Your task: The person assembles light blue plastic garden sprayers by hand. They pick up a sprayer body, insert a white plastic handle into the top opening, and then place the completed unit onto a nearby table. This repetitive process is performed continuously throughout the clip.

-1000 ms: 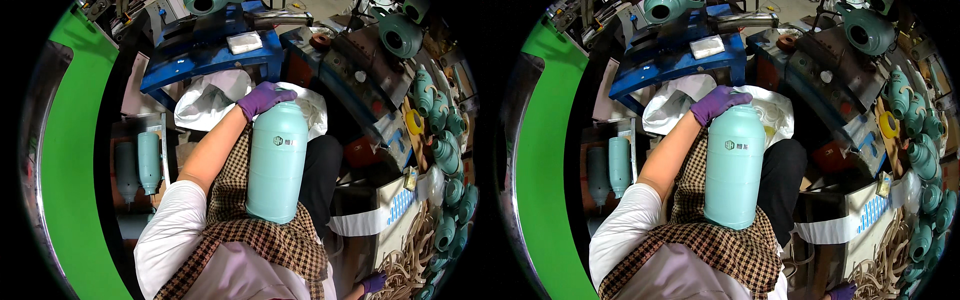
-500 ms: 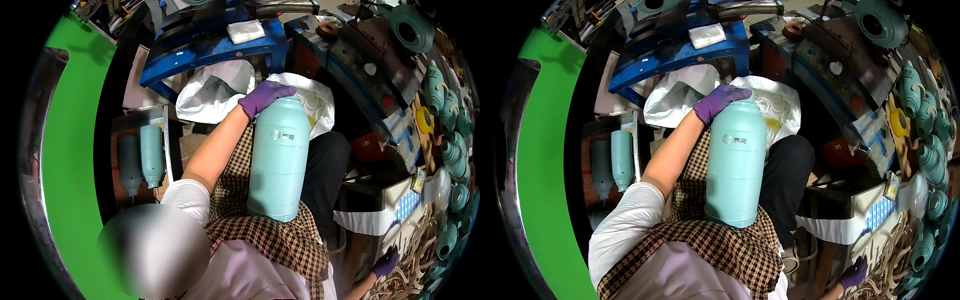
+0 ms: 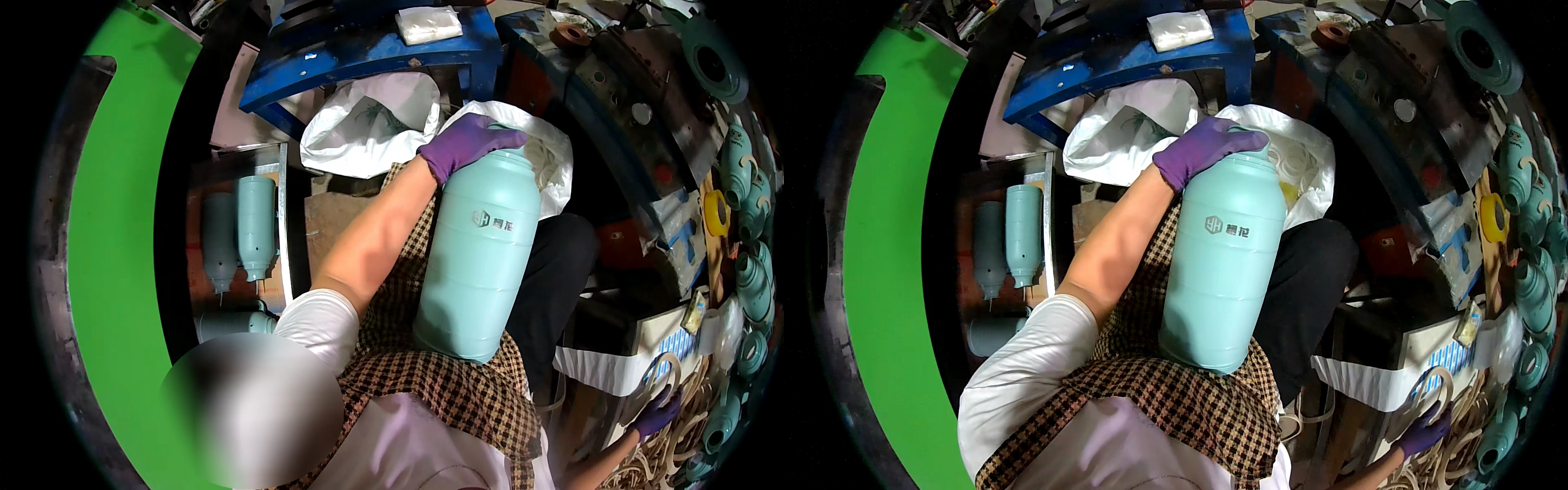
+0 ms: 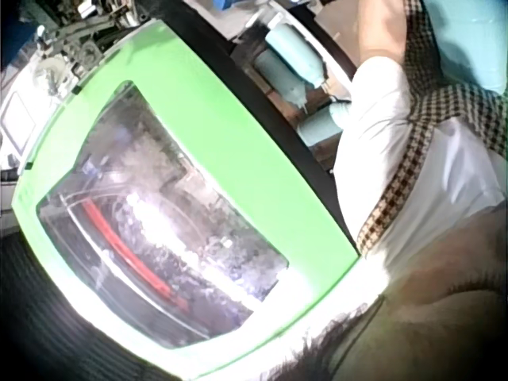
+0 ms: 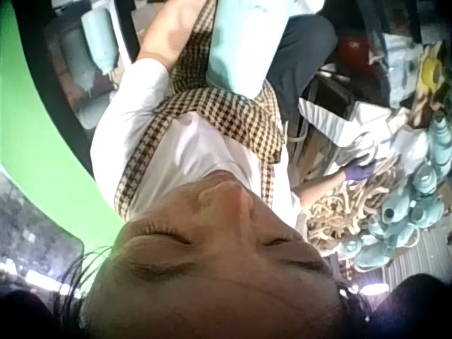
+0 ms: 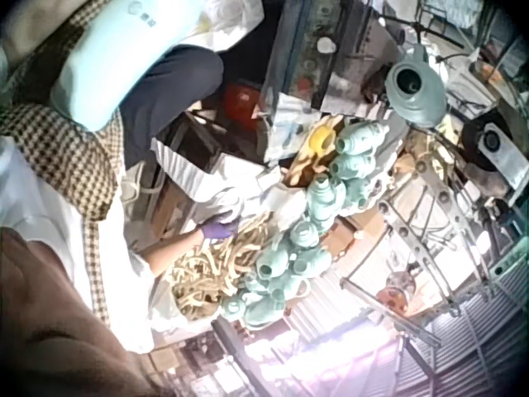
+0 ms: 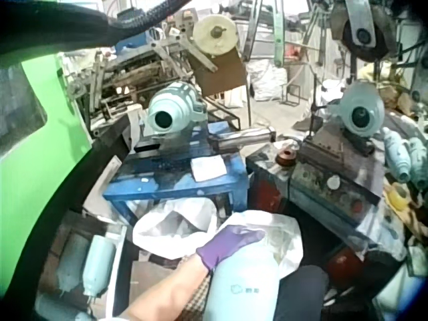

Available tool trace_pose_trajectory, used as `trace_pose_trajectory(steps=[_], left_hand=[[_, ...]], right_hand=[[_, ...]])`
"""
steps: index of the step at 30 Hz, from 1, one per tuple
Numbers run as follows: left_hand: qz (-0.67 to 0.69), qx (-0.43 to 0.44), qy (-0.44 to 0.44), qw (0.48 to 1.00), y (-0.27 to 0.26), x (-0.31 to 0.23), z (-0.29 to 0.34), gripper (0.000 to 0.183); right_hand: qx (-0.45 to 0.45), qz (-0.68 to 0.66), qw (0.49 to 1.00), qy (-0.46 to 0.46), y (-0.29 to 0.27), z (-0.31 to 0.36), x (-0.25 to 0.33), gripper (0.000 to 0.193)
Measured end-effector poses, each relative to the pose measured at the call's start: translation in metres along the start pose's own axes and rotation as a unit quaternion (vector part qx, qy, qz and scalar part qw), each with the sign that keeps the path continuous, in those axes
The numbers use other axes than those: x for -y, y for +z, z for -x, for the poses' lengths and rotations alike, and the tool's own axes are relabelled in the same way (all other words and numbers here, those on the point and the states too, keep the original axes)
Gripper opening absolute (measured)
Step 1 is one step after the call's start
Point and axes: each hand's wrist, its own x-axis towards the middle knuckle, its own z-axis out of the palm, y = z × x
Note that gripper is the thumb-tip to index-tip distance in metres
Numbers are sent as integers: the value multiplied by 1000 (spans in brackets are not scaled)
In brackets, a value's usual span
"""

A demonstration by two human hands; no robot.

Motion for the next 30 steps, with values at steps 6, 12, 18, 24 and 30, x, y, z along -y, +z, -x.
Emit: trace_pose_trajectory(steps=[6, 12, 18, 24, 30], left_hand=[[-70, -37, -6, 997, 10, 5, -13, 83], [-42, -68, -9, 997, 12, -7, 3, 75], [-23, -67, 22, 997, 9, -46, 28, 74], [-26, -75, 24, 997, 7, -58, 34, 73], [21, -46, 23, 998, 5, -67, 39, 70]], right_hand=[[57, 47, 991, 114, 36, -47, -38, 68], [121, -155, 968, 158, 92, -57, -96, 58], [186, -210, 946, 164, 107, -54, -112, 45], [119, -204, 957, 167, 111, -49, -126, 41], [212, -167, 938, 218, 97, -50, -157, 43]])
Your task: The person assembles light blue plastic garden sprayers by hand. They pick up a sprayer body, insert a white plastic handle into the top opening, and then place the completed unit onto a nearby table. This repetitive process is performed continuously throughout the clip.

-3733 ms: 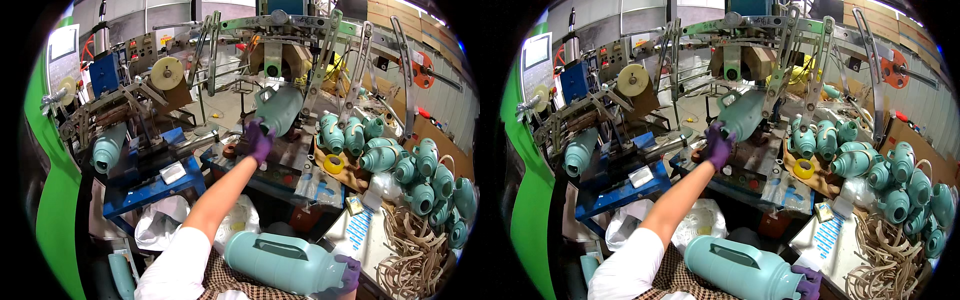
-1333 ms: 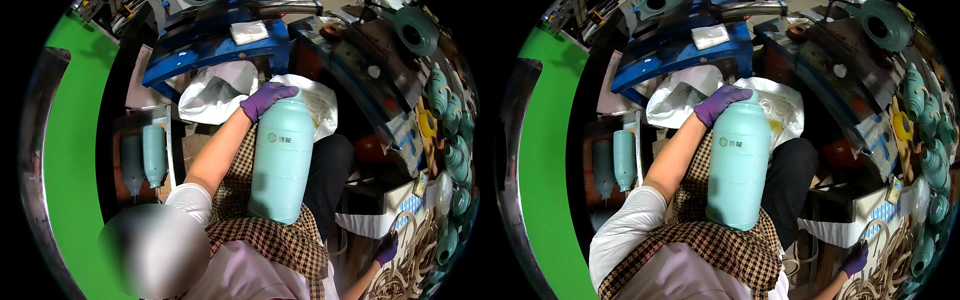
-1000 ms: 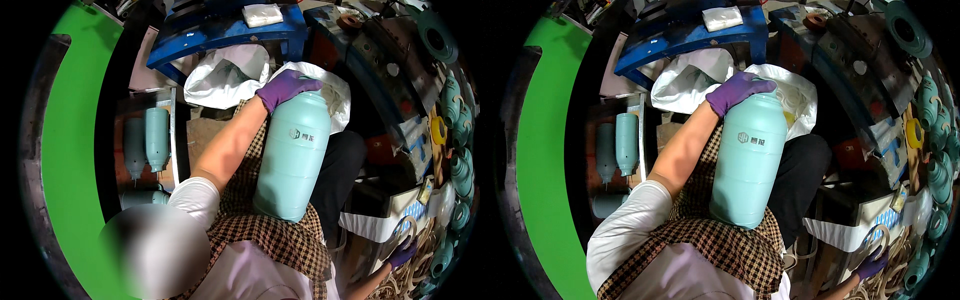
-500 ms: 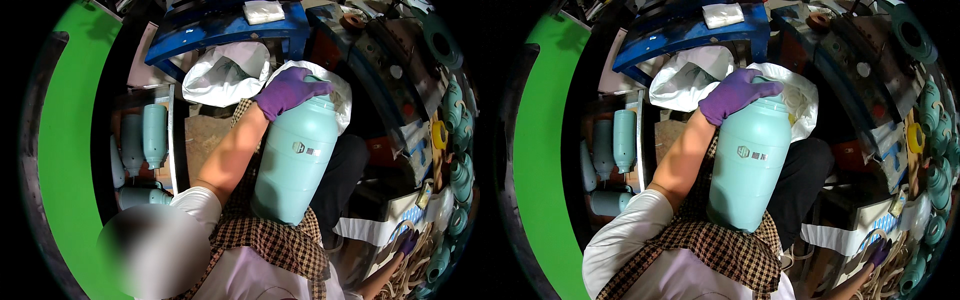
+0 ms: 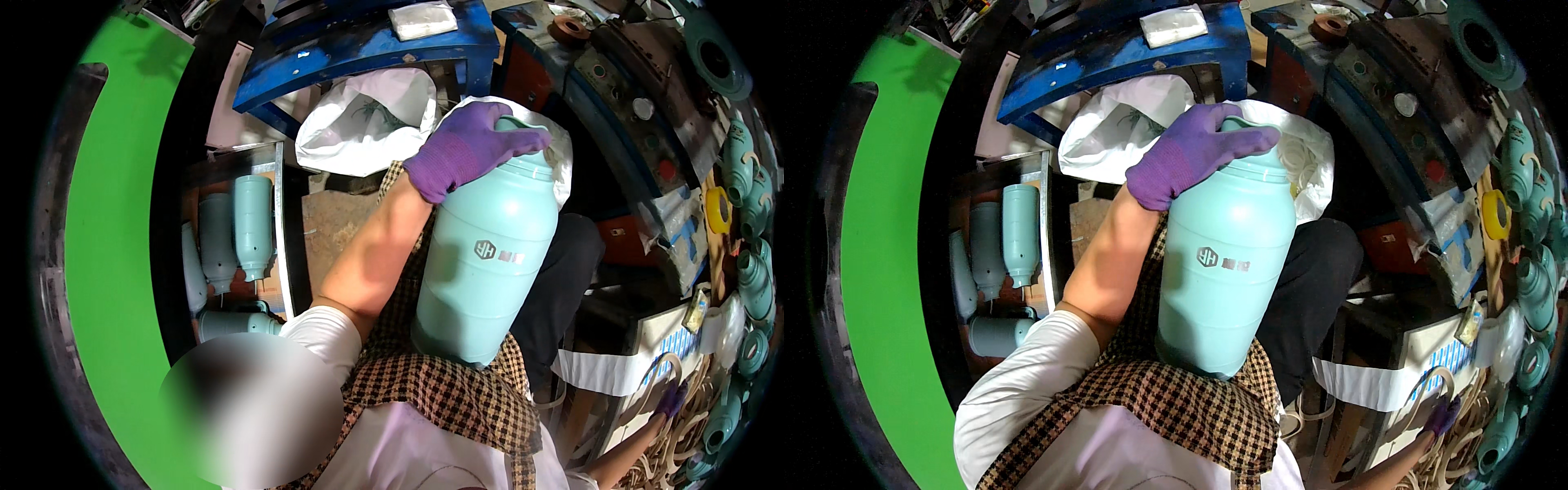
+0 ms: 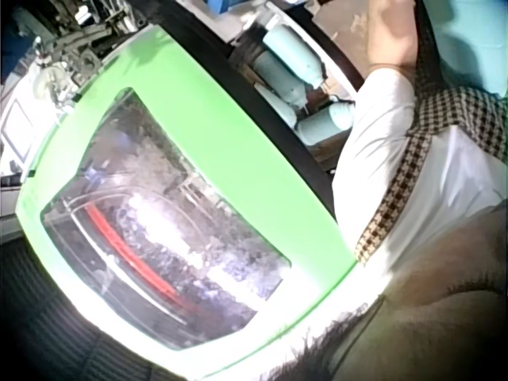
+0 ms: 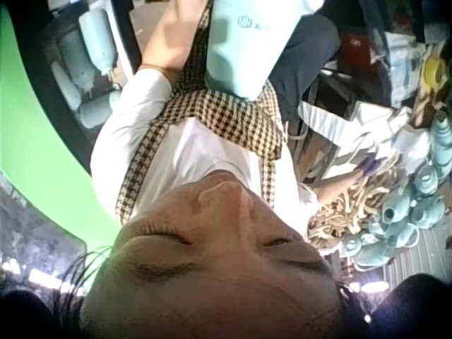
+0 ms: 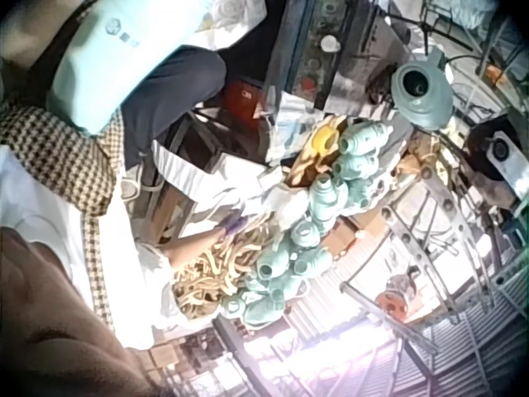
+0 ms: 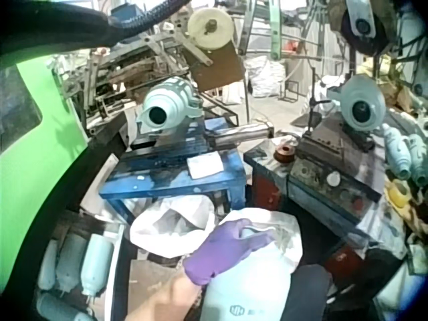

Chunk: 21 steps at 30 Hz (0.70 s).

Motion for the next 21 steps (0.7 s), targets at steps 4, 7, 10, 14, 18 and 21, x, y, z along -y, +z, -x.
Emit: trace_pose_trajectory(steps=[4, 7, 10, 14, 18, 21], left_hand=[[89, 27, 103, 990, -7, 36, -25, 59], [114, 55, 66, 990, -16, 51, -27, 52], [122, 52, 119, 984, -17, 72, -33, 49], [48, 27, 246, 968, -9, 86, -30, 49], [237, 125, 156, 951, -9, 86, -28, 52], [429, 245, 142, 858, -1, 79, -27, 63]], right_hand=[[-60, 75, 993, -64, -5, 9, -6, 51], [-136, 97, 984, -70, -15, 13, -8, 52], [-157, 62, 983, -76, -49, 28, -28, 49], [-168, -345, 923, 19, -42, 57, 20, 27], [-109, -668, 732, 83, -61, 152, 207, 31], [-295, 78, 800, -517, -38, 184, 263, 34]])
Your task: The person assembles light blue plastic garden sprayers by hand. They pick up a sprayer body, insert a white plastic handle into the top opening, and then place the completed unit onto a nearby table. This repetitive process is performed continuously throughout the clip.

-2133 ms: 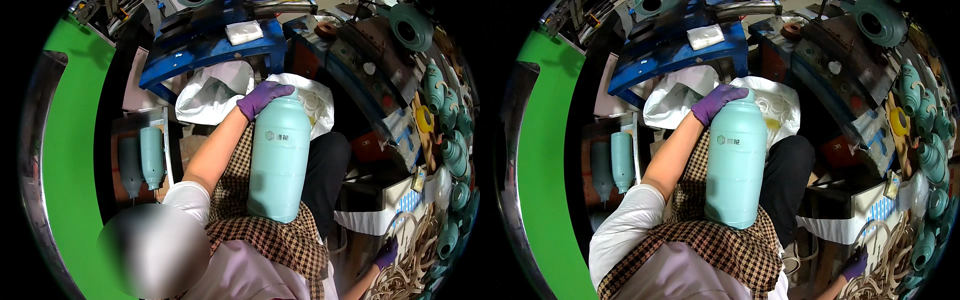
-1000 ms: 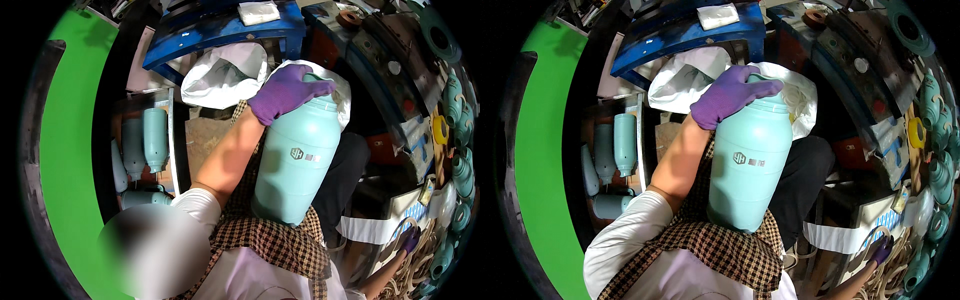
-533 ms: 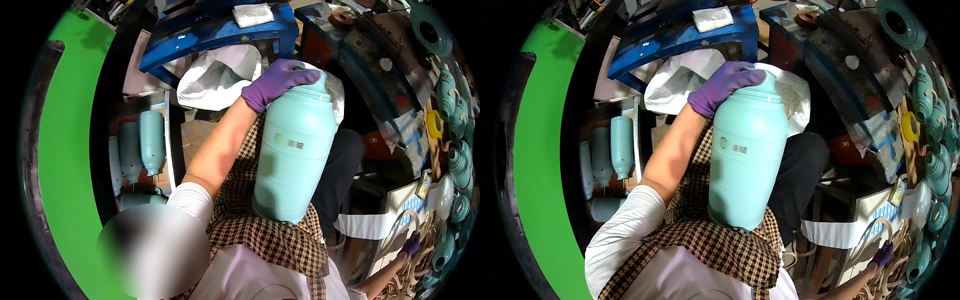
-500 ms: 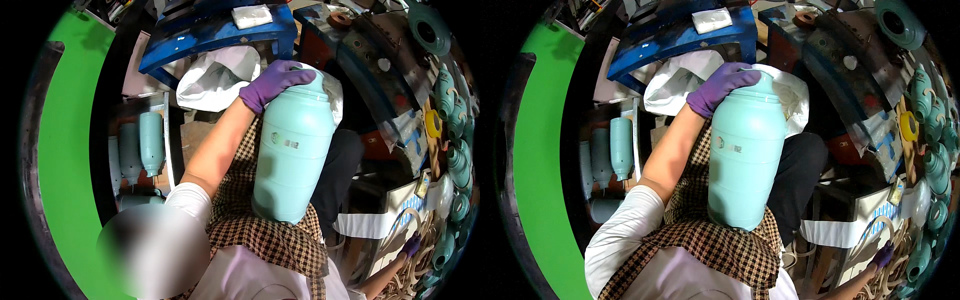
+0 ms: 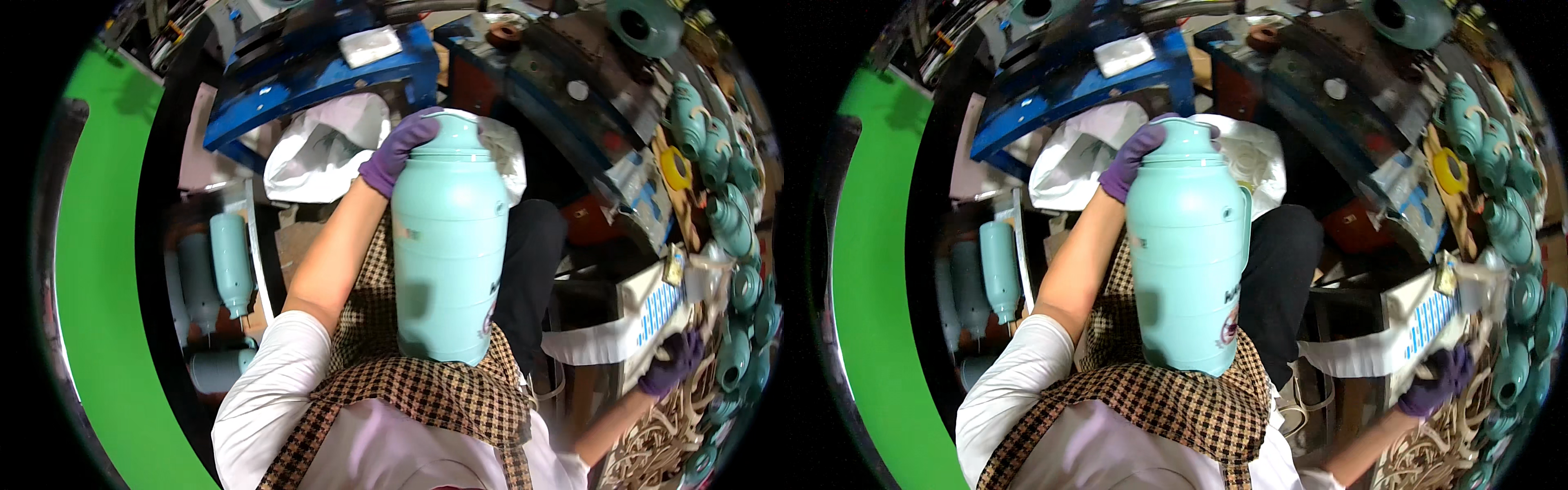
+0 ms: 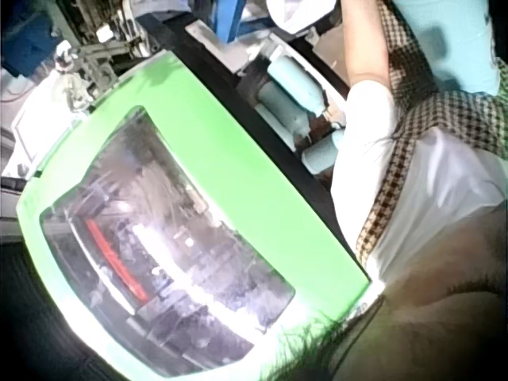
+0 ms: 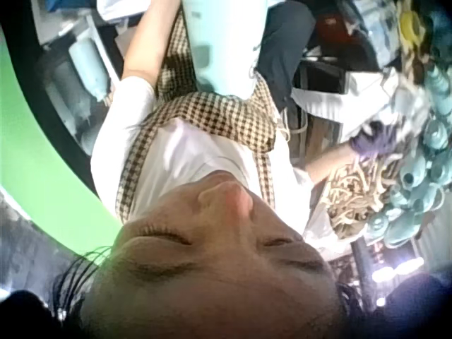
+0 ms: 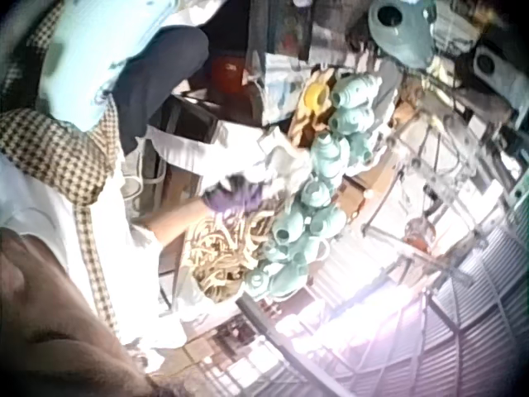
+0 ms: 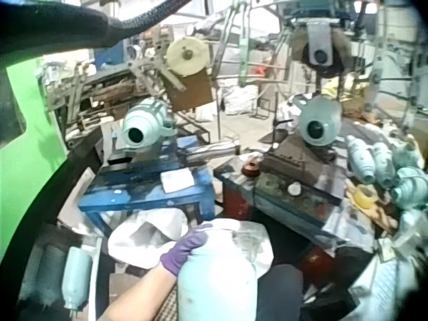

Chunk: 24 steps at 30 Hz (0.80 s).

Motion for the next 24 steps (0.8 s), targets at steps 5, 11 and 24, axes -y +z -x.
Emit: trace_pose_trajectory(steps=[5, 11, 24], left_hand=[[38, 73, -23, 996, 24, -9, -8, 57], [-86, -18, 7, 996, 35, -40, 21, 59], [-118, -40, 125, 984, 50, -46, 42, 55]], right_hand=[[-22, -874, 285, 393, 65, -146, 224, 42], [143, -743, 614, 226, 77, -221, 308, 23], [54, -607, 666, -430, 100, -210, 319, 33]])
